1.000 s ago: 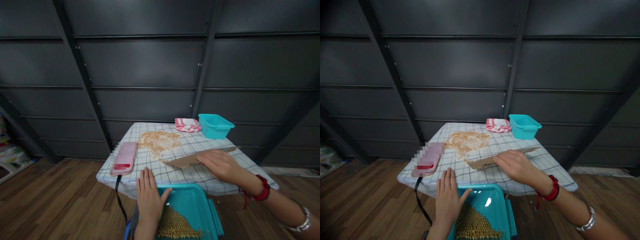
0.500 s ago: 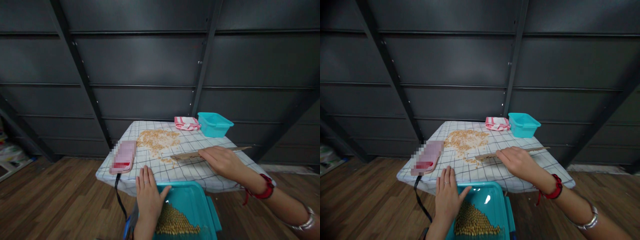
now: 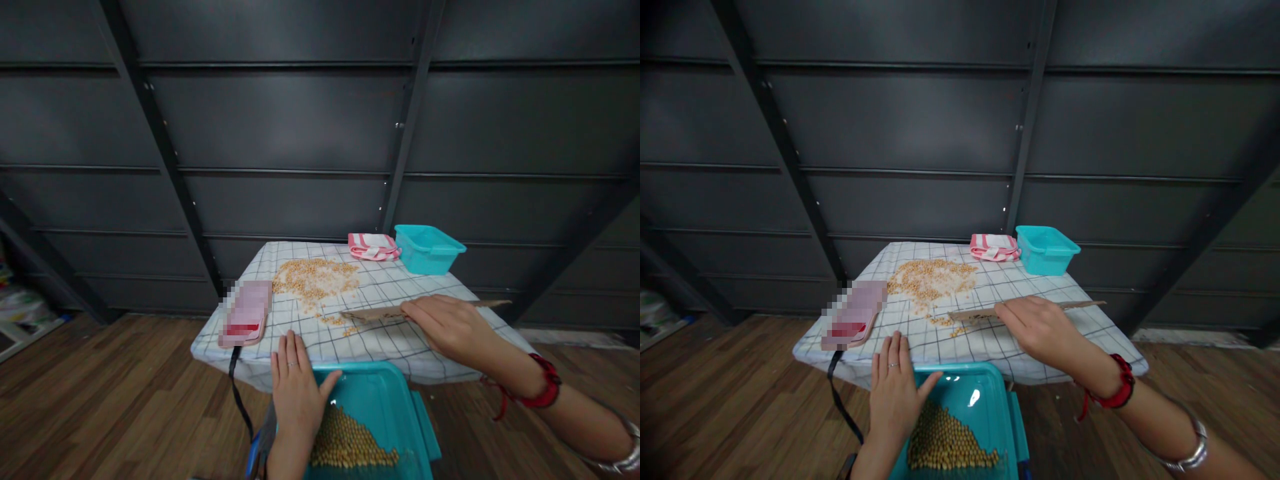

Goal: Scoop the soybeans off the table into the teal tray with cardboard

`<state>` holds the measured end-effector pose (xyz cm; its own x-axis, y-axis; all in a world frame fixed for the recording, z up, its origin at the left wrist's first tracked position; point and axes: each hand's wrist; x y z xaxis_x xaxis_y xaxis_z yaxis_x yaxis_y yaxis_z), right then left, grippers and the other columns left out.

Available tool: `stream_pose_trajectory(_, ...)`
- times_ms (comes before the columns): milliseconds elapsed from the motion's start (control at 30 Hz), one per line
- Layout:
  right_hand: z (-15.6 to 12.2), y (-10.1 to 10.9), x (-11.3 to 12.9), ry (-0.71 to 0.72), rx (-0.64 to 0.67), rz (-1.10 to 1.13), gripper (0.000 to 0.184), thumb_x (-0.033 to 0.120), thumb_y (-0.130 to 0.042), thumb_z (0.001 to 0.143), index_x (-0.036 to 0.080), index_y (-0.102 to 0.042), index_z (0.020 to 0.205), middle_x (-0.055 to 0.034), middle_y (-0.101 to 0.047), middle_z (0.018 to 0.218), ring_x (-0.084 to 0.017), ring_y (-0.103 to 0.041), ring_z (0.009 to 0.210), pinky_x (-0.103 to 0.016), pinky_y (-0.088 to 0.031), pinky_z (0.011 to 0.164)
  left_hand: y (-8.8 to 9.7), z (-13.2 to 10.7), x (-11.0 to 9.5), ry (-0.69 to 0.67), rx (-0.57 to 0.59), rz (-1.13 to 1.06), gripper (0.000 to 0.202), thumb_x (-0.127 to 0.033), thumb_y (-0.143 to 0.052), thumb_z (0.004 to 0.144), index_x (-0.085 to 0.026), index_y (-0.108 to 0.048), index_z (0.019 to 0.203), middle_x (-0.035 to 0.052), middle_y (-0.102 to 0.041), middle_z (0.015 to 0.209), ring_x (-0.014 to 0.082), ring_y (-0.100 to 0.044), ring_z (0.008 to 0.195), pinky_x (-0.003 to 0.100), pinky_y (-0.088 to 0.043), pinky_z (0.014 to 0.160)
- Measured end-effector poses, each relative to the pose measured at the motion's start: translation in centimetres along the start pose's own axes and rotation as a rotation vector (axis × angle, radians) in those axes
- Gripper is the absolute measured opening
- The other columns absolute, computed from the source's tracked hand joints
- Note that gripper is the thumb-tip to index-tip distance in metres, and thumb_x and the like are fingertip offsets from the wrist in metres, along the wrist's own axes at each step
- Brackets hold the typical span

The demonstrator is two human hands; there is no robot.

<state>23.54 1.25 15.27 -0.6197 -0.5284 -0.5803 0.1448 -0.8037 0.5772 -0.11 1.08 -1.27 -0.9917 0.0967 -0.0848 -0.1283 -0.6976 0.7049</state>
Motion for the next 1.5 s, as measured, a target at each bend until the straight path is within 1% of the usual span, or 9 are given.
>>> stream_pose_trajectory(167, -0.3, 0.1, 0.5, 0.002, 0.018, 0.034, 0.030, 0.001, -0.031, 0.082, 0.013, -0.058, 0.078, -0.0054, -0.063, 0.064, -0.012, -0.054, 0.054, -0.025, -0.044, 0.053, 0.1, 0.0, 0.0, 0.005, -0.002, -0.025, 0.091, -0.072, -0.022, 0.073, 0.000, -0.040, 0.126, 0.0238, -0.046, 0.128, 0.0345, -0.037, 0.122, 0.052, -0.030, 0.099)
stream_pose_trajectory(333, -0.1, 0.5, 0.3, 0.020, -0.003, 0.019, 0.031, 0.002, -0.030, 0.083, 0.012, -0.058, 0.080, -0.0059, -0.063, 0.066, -0.012, -0.055, 0.056, -0.025, -0.044, 0.054, 0.1, 0.0, -0.1, 0.013, -0.008, -0.029, 0.090, -0.072, -0.022, 0.073, -0.002, -0.041, 0.125, 0.0224, -0.047, 0.128, 0.0335, -0.038, 0.122, 0.052, -0.030, 0.099)
stream_pose_trajectory(500, 0.0, -0.6, -0.4, 0.014, 0.014, -0.023, 0.028, 0.002, -0.031, 0.082, 0.011, -0.058, 0.082, -0.0066, -0.063, 0.065, -0.013, -0.055, 0.056, -0.026, -0.044, 0.054, 0.0, 0.0, -0.2, 0.002, -0.019, -0.034, 0.091, -0.071, -0.021, 0.074, 0.001, -0.038, 0.126, 0.0247, -0.047, 0.127, 0.0346, -0.036, 0.122, 0.053, -0.030, 0.098)
stream_pose_trajectory(633, 0.0, -1.3, -0.1, 0.010, 0.036, 0.022, 0.030, 0.000, -0.031, 0.081, 0.012, -0.058, 0.083, -0.0058, -0.062, 0.066, -0.013, -0.055, 0.057, -0.026, -0.045, 0.054, 0.0, 0.0, -0.2, 0.013, -0.017, -0.018, 0.090, -0.071, -0.020, 0.074, -0.002, -0.035, 0.129, 0.0232, -0.047, 0.128, 0.0336, -0.037, 0.122, 0.052, -0.031, 0.098)
stream_pose_trajectory(867, -0.1, -0.2, 0.6, 0.037, -0.002, 0.055, 0.031, 0.000, -0.030, 0.081, 0.012, -0.059, 0.083, -0.0059, -0.063, 0.066, -0.013, -0.054, 0.056, -0.026, -0.045, 0.053, 0.2, 0.0, -0.2, 0.011, -0.016, -0.028, 0.090, -0.072, -0.020, 0.074, -0.001, -0.038, 0.127, 0.0235, -0.047, 0.127, 0.0337, -0.037, 0.121, 0.052, -0.030, 0.099)
stream_pose_trajectory(1033, 0.0, -0.2, 0.8, 0.036, -0.002, 0.075, 0.027, 0.004, -0.033, 0.084, 0.011, -0.059, 0.082, -0.0057, -0.063, 0.065, -0.014, -0.055, 0.057, -0.026, -0.045, 0.052, 0.2, 0.1, -0.1, -0.015, -0.052, -0.003, 0.089, -0.071, -0.022, 0.074, 0.001, -0.041, 0.124, 0.0241, -0.049, 0.125, 0.0344, -0.040, 0.120, 0.051, -0.032, 0.097)
stream_pose_trajectory(1133, 0.1, -0.2, 0.9, 0.040, 0.005, 0.078, 0.027, 0.004, -0.032, 0.084, 0.011, -0.059, 0.083, -0.0065, -0.063, 0.067, -0.014, -0.056, 0.058, -0.027, -0.045, 0.053, 0.3, 0.1, -0.2, -0.019, -0.054, 0.001, 0.089, -0.070, -0.022, 0.075, 0.001, -0.039, 0.125, 0.0242, -0.048, 0.125, 0.0339, -0.039, 0.120, 0.051, -0.032, 0.097)
stream_pose_trajectory(1300, 0.0, 0.0, 1.0, 0.042, -0.002, 0.088, 0.029, 0.003, -0.031, 0.083, 0.011, -0.058, 0.083, -0.0063, -0.063, 0.067, -0.013, -0.055, 0.058, -0.026, -0.044, 0.053, 0.3, 0.1, -0.2, 0.009, -0.006, -0.009, 0.089, -0.071, -0.020, 0.074, -0.002, -0.035, 0.129, 0.0232, -0.047, 0.128, 0.0334, -0.038, 0.121, 0.052, -0.031, 0.098)
stream_pose_trajectory(1500, -0.1, 0.1, 1.1, 0.031, 0.031, 0.103, 0.030, 0.002, -0.030, 0.082, 0.013, -0.058, 0.083, -0.0053, -0.063, 0.067, -0.013, -0.054, 0.057, -0.026, -0.043, 0.054, 0.2, 0.0, -0.2, 0.006, -0.013, -0.014, 0.090, -0.071, -0.020, 0.075, -0.002, -0.033, 0.130, 0.0234, -0.047, 0.128, 0.0334, -0.038, 0.121, 0.052, -0.031, 0.098)
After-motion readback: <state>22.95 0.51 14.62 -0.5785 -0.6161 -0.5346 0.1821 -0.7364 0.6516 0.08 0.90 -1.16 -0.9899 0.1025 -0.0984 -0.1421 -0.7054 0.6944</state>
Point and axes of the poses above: each hand's wrist, its own z-axis towards the middle knuckle, its own y-axis out of the back of the hand, x = y × z
